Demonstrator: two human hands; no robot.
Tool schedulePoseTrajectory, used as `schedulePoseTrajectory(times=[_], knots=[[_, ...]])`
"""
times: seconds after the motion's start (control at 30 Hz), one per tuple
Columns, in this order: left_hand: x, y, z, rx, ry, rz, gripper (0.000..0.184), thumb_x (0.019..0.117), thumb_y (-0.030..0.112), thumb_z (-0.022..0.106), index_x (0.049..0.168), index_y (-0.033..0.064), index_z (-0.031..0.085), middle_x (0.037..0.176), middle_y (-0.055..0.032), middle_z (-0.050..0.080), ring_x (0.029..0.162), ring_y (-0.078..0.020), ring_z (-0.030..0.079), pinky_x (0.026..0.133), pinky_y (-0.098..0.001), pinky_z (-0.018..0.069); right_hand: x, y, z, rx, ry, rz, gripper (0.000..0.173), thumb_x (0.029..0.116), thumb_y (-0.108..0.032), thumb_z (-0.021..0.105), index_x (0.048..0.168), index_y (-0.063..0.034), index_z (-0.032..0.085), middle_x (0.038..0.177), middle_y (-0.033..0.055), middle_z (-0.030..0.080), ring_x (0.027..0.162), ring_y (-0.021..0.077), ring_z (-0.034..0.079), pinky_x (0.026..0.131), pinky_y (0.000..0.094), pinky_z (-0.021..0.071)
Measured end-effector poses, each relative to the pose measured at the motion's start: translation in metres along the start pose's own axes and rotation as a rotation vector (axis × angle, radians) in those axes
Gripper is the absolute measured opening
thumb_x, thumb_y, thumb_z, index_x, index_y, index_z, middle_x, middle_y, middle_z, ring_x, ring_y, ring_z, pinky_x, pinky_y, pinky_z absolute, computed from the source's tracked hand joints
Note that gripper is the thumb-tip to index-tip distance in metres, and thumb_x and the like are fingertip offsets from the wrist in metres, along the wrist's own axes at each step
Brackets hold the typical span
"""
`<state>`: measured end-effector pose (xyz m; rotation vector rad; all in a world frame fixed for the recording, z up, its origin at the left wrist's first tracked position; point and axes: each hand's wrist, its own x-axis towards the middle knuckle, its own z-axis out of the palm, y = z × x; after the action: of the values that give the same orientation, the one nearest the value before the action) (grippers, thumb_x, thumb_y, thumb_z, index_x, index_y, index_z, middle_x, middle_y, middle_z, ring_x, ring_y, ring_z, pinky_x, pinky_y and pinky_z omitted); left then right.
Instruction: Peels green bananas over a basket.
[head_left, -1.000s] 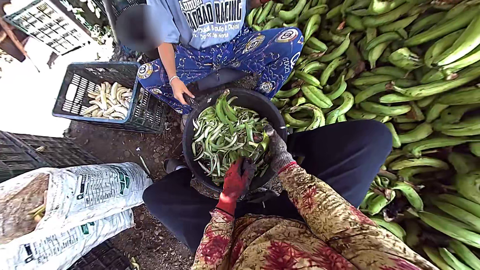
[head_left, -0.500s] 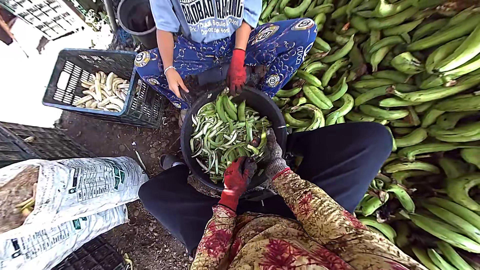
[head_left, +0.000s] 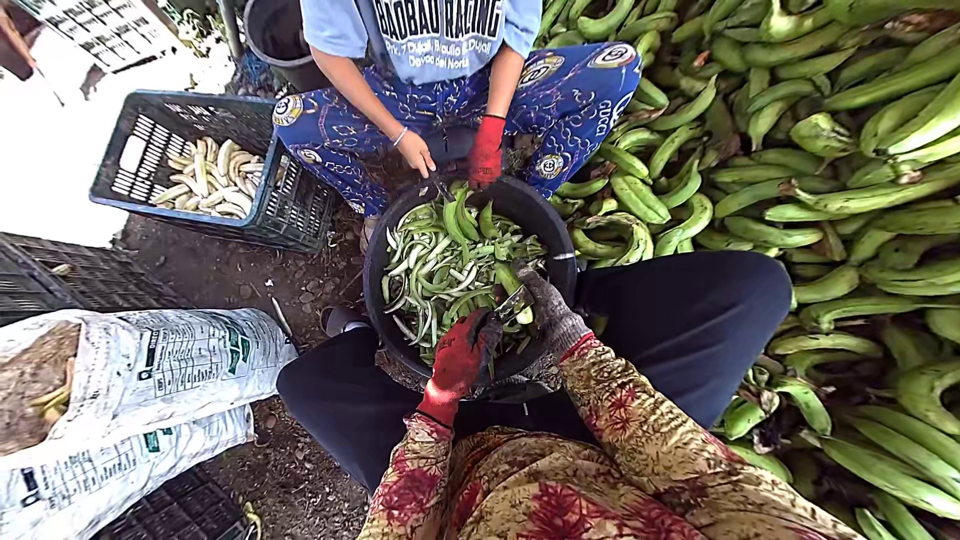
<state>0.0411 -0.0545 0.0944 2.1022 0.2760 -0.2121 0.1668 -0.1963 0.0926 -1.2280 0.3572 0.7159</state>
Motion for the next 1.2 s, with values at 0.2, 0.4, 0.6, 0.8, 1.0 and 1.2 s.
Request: schedulePoseTrajectory(times=[0.2, 0.4, 0.6, 0.8, 1.0, 1.2], knots=[[0.033, -0.006, 0.001, 0.305, 0.341, -0.159, 0.048, 0.0967, 0.036, 0.062, 0.141, 0.0175, 0.061, 0.126, -0.0264, 0.064, 0.112, -0.0471, 0.063, 0.093, -0.0660, 0.0483, -0.010, 0.018, 0.006, -0.102, -0.008, 0.145, 0.065, 0.1056, -0.063, 0.029, 0.131, -0.0097, 0.055, 0.094, 0.0123, 0.068, 0.075, 0.0215, 0.067, 0.063, 0.0376, 0.0581], [0.042, 0.007, -0.023, 0.116, 0.287, -0.171, 0.047, 0.1053, 0.038, 0.049, 0.146, 0.0155, 0.055, 0.126, -0.0181, 0.067, 0.115, -0.0343, 0.065, 0.099, -0.0582, 0.0506, -0.005, 0.009, 0.002, -0.079, -0.001, 0.063, 0.055, 0.1025, -0.047, 0.056, 0.144, -0.0113, 0.049, 0.104, 0.0145, 0.067, 0.083, 0.0258, 0.068, 0.068, 0.0437, 0.0598], [0.004, 0.022, 0.007, 0.016, 0.116, -0.099, 0.048, 0.1051, 0.043, 0.045, 0.142, 0.0161, 0.060, 0.128, -0.0098, 0.068, 0.118, -0.0231, 0.065, 0.103, -0.0490, 0.0513, 0.010, -0.006, 0.005, -0.206, 0.312, -0.274, 0.057, 0.1054, -0.050, 0.046, 0.149, -0.0131, 0.048, 0.134, 0.0123, 0.063, 0.121, 0.0227, 0.062, 0.101, 0.0476, 0.0524], [-0.001, 0.027, 0.014, 0.032, 0.154, -0.175, 0.047, 0.1055, 0.041, 0.043, 0.144, 0.0168, 0.058, 0.129, -0.0115, 0.068, 0.119, -0.0257, 0.064, 0.103, -0.0508, 0.0501, 0.001, -0.016, 0.018, -0.439, 0.492, -0.285, 0.060, 0.1070, -0.055, 0.037, 0.151, -0.0157, 0.048, 0.140, 0.0153, 0.059, 0.130, 0.0294, 0.056, 0.108, 0.0566, 0.0429], [0.021, 0.026, 0.005, 0.143, 0.161, -0.178, 0.045, 0.1069, 0.038, 0.043, 0.143, 0.0179, 0.059, 0.127, -0.0150, 0.068, 0.117, -0.0315, 0.066, 0.100, -0.0550, 0.0506, 0.005, 0.000, 0.013, -0.032, 0.278, -0.120, 0.053, 0.1059, -0.048, 0.049, 0.145, -0.0130, 0.051, 0.129, 0.0114, 0.063, 0.114, 0.0216, 0.062, 0.095, 0.0452, 0.0537], [0.067, 0.007, -0.020, 0.315, 0.250, -0.216, 0.040, 0.1072, 0.036, 0.046, 0.143, 0.0228, 0.060, 0.125, -0.0213, 0.067, 0.111, -0.0418, 0.065, 0.094, -0.0640, 0.0480, -0.010, 0.004, 0.000, -0.119, -0.130, 0.101, 0.042, 0.1091, -0.038, 0.045, 0.133, -0.0056, 0.057, 0.105, 0.0123, 0.069, 0.089, 0.0195, 0.069, 0.076, 0.0363, 0.0597]])
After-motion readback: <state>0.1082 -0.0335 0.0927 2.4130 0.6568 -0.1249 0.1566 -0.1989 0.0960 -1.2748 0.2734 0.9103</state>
